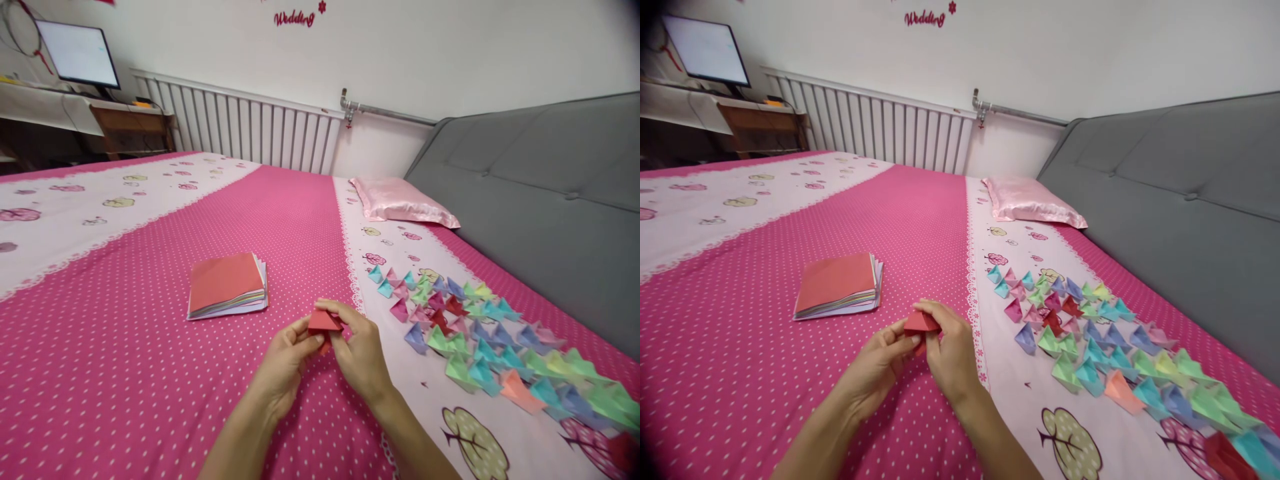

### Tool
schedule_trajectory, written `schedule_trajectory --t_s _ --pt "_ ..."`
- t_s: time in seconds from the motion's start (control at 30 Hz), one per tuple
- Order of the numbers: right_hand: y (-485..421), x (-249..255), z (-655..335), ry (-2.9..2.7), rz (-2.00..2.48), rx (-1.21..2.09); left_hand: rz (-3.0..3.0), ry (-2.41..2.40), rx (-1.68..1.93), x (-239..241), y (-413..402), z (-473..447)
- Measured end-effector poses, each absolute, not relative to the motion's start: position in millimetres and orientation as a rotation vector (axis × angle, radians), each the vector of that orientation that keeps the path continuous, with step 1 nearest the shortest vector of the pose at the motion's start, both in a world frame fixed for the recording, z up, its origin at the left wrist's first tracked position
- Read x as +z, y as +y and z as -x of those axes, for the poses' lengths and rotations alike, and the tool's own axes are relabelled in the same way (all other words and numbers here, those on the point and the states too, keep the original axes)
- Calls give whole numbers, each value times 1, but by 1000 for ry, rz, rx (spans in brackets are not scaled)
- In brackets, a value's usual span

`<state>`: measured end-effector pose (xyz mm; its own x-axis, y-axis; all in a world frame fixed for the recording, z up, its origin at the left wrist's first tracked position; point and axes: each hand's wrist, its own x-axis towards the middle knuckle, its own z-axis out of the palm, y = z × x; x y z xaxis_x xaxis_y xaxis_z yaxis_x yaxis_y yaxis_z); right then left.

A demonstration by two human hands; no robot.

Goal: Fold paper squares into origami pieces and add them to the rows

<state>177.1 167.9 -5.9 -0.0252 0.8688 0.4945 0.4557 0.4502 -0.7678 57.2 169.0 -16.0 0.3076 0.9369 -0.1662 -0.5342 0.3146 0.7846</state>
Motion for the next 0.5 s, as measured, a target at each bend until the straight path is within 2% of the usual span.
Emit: schedule_trajectory --t_s 0.5 --pt "171 -11 -177 -2032 1134 -53 -336 598 1289 -8 170 -62"
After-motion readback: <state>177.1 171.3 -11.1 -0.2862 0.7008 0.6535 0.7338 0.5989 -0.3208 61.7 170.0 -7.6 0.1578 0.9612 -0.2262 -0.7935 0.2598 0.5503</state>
